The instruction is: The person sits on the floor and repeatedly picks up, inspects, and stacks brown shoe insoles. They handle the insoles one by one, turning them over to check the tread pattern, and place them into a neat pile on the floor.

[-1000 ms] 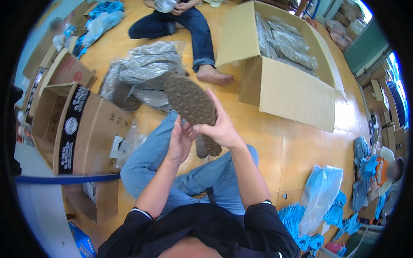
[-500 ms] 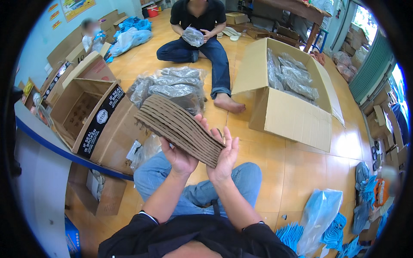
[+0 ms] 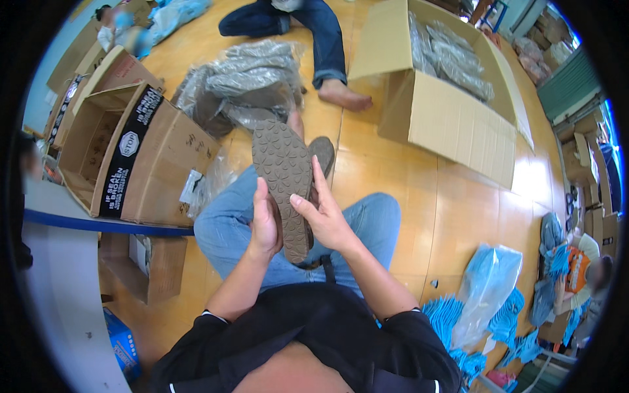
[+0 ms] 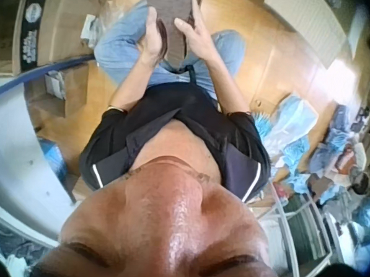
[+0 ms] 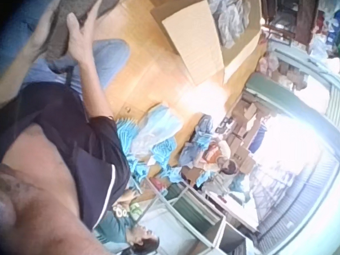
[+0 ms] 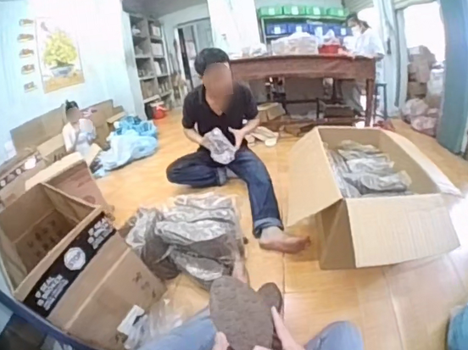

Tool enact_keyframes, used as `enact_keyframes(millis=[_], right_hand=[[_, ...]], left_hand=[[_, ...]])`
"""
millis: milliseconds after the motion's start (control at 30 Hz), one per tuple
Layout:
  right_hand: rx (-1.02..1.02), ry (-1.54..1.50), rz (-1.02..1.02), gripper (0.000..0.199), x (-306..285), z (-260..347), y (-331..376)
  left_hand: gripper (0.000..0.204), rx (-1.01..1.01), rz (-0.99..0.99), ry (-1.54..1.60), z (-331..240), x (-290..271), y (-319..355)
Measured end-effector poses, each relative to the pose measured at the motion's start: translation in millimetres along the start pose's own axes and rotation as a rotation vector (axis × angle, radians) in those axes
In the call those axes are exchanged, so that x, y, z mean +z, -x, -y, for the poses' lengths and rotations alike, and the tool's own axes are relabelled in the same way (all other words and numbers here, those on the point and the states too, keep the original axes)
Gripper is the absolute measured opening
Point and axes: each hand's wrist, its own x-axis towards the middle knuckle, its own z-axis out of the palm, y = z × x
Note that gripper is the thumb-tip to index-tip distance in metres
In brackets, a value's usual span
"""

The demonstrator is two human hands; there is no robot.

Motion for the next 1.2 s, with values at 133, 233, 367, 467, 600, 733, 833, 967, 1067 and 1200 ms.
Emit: enact_keyframes(millis=[133, 233, 367, 467, 600, 733, 833, 967, 1067, 1200], right_hand=[[0.048, -0.087, 0.012, 0.079, 4, -19, 22], [0.036, 0.047, 0.042, 0.079, 3, -28, 30], [0.050, 0.060, 0.058, 0.077, 1, -25, 32], [0.034, 0.037, 0.071, 0.076, -1, -17, 27], [0.000, 0.033, 0.043, 0.073, -2, -11, 18], [-0.037, 0.134, -0.028, 0.063, 5, -6, 12], [-0.007, 0.044, -0.054, 0.054, 6, 0, 11], [0.066, -0.236, -0.214, 0.050, -10, 11, 14], [0.029, -0.156, -0.420, 0.054, -20, 14, 14], [-0.073, 0.254, -0.379, 0.051, -17, 12, 15]], left_hand=[[0.058, 0.091, -0.078, -0.128, 20, -18, 25], [0.060, 0.089, -0.137, -0.178, 27, -28, 37], [0.059, 0.095, -0.125, -0.110, 29, -31, 42], [0.061, 0.164, -0.007, -0.115, 24, -30, 36], [0.062, 0.160, 0.069, -0.128, 11, -28, 25], [0.062, 0.166, 0.090, -0.132, 4, -23, 20], [0.060, 0.223, 0.011, -0.289, 6, -20, 19], [0.057, 0.150, -0.025, -0.237, 8, -20, 20], [0.057, 0.098, -0.013, -0.191, 7, -20, 21], [0.057, 0.090, 0.003, -0.182, 7, -19, 20]])
